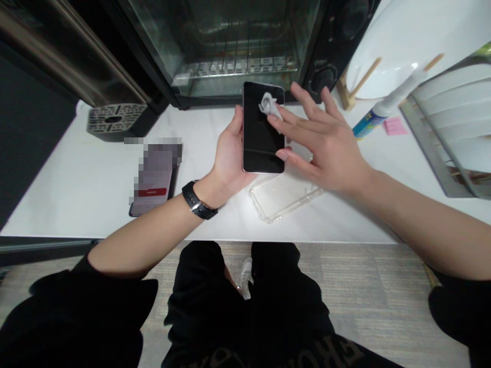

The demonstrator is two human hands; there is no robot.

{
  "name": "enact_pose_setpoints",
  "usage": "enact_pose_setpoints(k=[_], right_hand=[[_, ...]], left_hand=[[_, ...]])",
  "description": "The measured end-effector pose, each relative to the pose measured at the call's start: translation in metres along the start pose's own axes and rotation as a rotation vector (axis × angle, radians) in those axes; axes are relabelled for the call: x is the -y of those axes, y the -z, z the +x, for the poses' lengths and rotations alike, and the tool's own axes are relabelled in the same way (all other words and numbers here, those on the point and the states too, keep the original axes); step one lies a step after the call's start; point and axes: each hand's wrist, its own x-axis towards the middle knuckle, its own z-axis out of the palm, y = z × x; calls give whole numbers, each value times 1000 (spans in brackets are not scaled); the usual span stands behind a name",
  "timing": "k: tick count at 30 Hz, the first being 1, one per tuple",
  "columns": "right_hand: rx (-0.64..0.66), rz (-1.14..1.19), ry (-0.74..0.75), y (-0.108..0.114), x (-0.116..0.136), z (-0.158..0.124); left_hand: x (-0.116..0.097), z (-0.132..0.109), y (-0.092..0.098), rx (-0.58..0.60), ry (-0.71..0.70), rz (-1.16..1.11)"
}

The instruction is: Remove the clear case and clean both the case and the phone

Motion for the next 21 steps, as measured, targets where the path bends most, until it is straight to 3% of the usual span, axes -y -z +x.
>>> enact_pose_setpoints(k=[5,9,16,21], right_hand=[[-5,-67,-117,-2,-2,0],[-17,-15,-122,-3,-3,1],[123,136,127,-2,3,2],[75,213,295,-3,4,0]], left_hand=[[3,-3,-4,66,153,53],[6,-1,-2,83,229,96],[8,1,1,-1,143,27],[4,-2,1,13,129,-27]])
